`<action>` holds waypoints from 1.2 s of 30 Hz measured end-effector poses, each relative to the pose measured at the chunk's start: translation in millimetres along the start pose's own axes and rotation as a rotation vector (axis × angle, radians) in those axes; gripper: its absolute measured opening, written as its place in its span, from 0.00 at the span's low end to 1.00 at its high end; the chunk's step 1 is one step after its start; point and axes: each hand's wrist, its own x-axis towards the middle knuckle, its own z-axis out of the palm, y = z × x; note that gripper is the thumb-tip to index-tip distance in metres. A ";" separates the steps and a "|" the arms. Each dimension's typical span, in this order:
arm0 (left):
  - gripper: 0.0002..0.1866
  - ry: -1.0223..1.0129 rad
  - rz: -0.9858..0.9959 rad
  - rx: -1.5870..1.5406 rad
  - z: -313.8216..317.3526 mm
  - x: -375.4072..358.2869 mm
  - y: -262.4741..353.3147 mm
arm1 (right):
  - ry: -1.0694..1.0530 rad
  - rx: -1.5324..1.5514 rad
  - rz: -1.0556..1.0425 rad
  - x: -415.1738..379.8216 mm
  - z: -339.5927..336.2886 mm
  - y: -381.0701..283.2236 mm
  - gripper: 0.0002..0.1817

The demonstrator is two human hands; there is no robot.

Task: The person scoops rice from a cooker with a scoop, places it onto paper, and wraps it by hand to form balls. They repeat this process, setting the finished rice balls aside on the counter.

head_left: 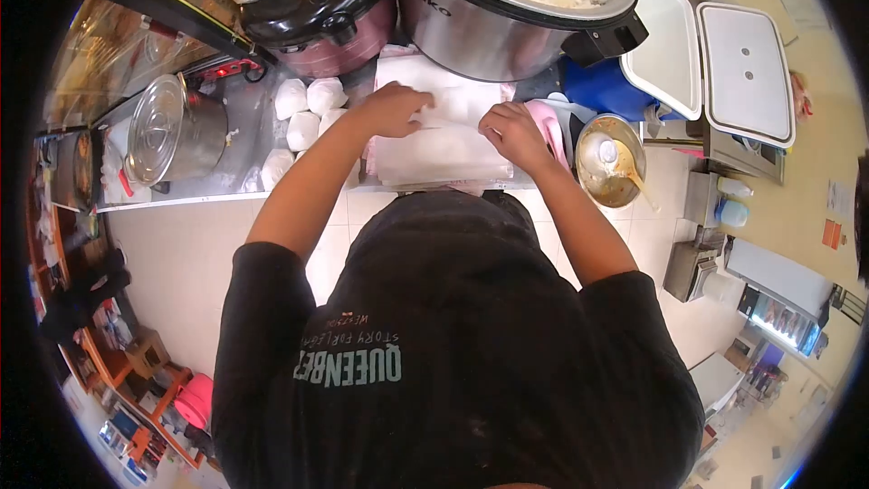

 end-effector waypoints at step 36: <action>0.25 0.117 -0.031 0.103 58.0 -16.6 43.2 | 0.406 0.196 0.399 -46.6 27.3 1.8 0.06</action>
